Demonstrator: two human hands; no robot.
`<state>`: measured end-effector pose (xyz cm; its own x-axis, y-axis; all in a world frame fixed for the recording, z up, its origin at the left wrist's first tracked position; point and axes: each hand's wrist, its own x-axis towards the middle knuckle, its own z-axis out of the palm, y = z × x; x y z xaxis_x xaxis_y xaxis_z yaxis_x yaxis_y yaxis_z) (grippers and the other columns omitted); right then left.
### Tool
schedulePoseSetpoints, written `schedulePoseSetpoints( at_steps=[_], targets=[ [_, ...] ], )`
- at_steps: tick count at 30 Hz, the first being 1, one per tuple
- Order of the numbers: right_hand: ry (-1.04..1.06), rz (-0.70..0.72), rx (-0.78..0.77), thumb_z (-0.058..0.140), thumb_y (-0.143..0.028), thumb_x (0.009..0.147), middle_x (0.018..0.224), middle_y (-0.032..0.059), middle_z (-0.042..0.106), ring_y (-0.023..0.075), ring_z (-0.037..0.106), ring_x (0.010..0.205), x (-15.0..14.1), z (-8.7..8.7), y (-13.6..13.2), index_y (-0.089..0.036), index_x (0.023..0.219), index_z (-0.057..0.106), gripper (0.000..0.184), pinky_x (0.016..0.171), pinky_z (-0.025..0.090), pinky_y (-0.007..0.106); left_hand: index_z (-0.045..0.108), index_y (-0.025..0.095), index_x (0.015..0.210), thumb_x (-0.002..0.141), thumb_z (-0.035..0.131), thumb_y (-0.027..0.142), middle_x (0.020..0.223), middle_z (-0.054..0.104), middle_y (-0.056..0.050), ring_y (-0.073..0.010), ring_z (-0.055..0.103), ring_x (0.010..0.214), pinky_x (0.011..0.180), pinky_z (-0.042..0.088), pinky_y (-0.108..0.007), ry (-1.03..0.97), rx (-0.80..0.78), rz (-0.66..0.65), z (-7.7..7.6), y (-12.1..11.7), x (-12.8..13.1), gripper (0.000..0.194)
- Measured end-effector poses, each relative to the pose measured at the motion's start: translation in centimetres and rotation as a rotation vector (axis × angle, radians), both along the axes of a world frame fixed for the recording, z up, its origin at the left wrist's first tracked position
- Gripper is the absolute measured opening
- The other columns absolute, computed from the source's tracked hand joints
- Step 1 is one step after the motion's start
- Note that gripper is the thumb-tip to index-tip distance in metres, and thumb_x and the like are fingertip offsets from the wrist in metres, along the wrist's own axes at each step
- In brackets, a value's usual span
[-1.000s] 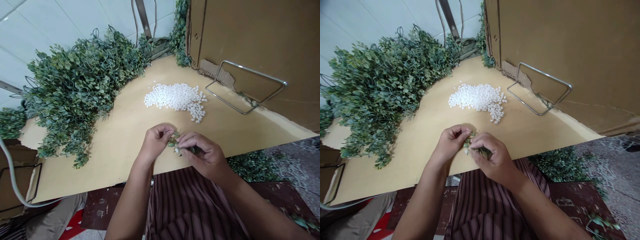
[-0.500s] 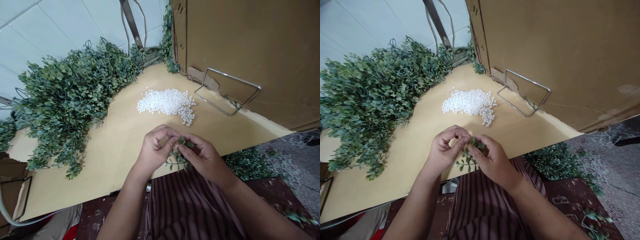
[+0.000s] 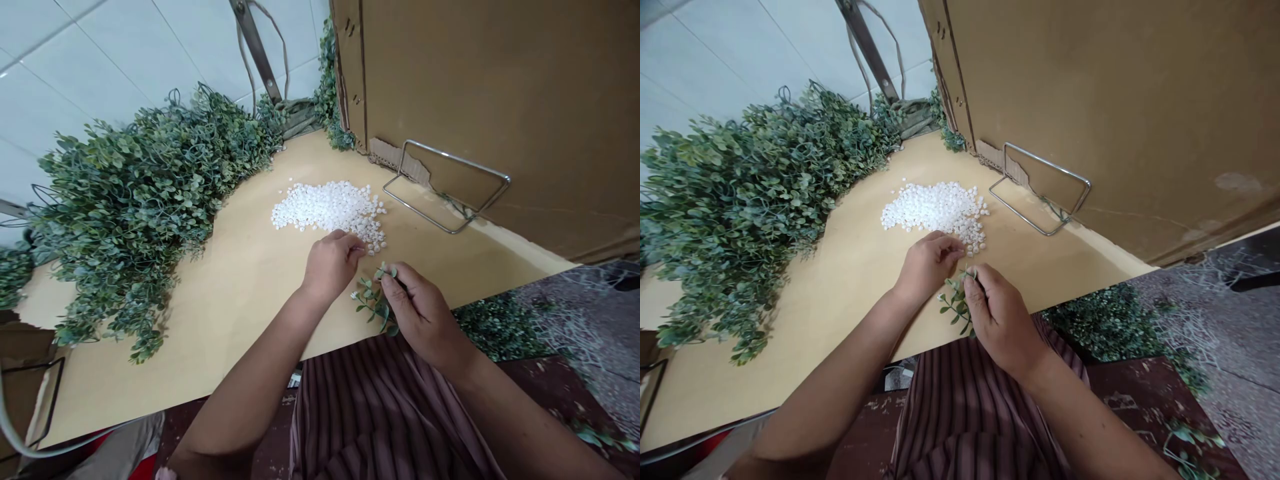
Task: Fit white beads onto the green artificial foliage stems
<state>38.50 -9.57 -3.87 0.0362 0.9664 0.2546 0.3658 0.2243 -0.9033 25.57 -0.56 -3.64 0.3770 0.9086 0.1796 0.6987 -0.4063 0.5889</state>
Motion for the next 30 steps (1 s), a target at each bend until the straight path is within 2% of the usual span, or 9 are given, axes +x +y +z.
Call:
schedulePoseSetpoints(
  at_steps=[3,5,7,9,12,16,20,30],
  targets=[
    [0.017,0.008,-0.024,0.042,-0.026,0.091,0.057,-0.0041,0.043,0.0111,0.044,0.054,0.2,0.0,0.1,-0.02,0.068,0.044,0.024,0.052,0.035,0.022,0.068,0.018,0.07,0.074,0.061,0.011,0.073,0.066,-0.005,-0.0168,0.059,0.069,0.068,0.046,-0.029,-0.074,-0.031,0.026,0.1,0.0,0.1,0.011],
    [0.03,0.01,-0.043,0.043,-0.027,0.09,0.056,-0.0042,0.043,0.0107,0.044,0.054,0.2,0.0,0.2,-0.02,0.066,0.043,0.025,0.053,0.035,0.022,0.067,0.016,0.07,0.074,0.062,0.013,0.068,0.065,-0.003,-0.0138,0.057,0.063,0.063,0.045,-0.027,-0.29,-0.188,0.069,0.4,-0.3,-0.2,0.008],
    [0.035,0.009,-0.063,0.044,-0.029,0.09,0.055,-0.0043,0.041,0.0104,0.042,0.054,0.0,0.0,0.2,-0.02,0.064,0.042,0.028,0.053,0.034,0.022,0.068,0.015,0.073,0.072,0.065,0.017,0.064,0.065,-0.001,-0.0107,0.055,0.057,0.059,0.044,-0.024,-0.556,-0.409,0.108,0.9,-0.9,-0.6,0.004],
    [0.042,0.013,-0.087,0.044,-0.032,0.089,0.055,-0.0043,0.04,0.0105,0.041,0.054,-0.3,-0.1,0.3,-0.02,0.062,0.041,0.03,0.053,0.033,0.023,0.071,0.015,0.078,0.068,0.071,0.02,0.063,0.066,0.0,-0.0082,0.054,0.055,0.059,0.045,-0.023,-0.767,-0.584,0.128,1.3,-1.8,-1.2,0.011],
    [0.063,0.037,-0.119,0.043,-0.034,0.089,0.053,-0.0043,0.04,0.0106,0.041,0.052,-0.9,-0.1,0.5,-0.02,0.061,0.041,0.031,0.052,0.033,0.023,0.075,0.017,0.079,0.06,0.079,0.024,0.064,0.069,0.0,-0.0064,0.054,0.056,0.061,0.046,-0.02,-0.926,-0.71,0.159,1.6,-3.1,-1.9,0.02],
    [0.059,0.06,-0.094,0.042,-0.033,0.088,0.051,-0.0055,0.036,0.0093,0.039,0.049,-1.7,0.1,0.7,-0.021,0.059,0.035,0.033,0.049,0.031,0.022,0.075,0.016,0.07,0.053,0.085,0.03,0.061,0.069,0.0,-0.007,0.056,0.055,0.058,0.046,-0.019,-1.033,-0.775,0.22,1.1,-4.3,-2.7,0.024],
    [0.065,0.071,-0.043,0.04,-0.027,0.087,0.048,-0.007,0.03,0.008,0.033,0.045,-2.2,0.4,0.8,-0.022,0.057,0.028,0.033,0.045,0.027,0.021,0.076,0.016,0.07,0.05,0.086,0.031,0.061,0.07,-0.001,-0.0085,0.059,0.055,0.057,0.046,-0.02,-1.078,-0.794,0.264,0.6,-4.7,-3.2,0.027],
    [0.035,0.063,0.052,0.044,-0.018,0.083,0.052,-0.005,0.039,0.0083,0.04,0.049,-3.2,0.1,0.7,-0.019,0.058,0.04,0.026,0.05,0.035,0.019,0.076,0.017,0.07,0.053,0.085,0.034,0.059,0.069,0.0,-0.007,0.058,0.054,0.056,0.044,-0.018,-1.108,-0.8,0.247,0.6,-5.3,-3.7,0.026]
  ],
)
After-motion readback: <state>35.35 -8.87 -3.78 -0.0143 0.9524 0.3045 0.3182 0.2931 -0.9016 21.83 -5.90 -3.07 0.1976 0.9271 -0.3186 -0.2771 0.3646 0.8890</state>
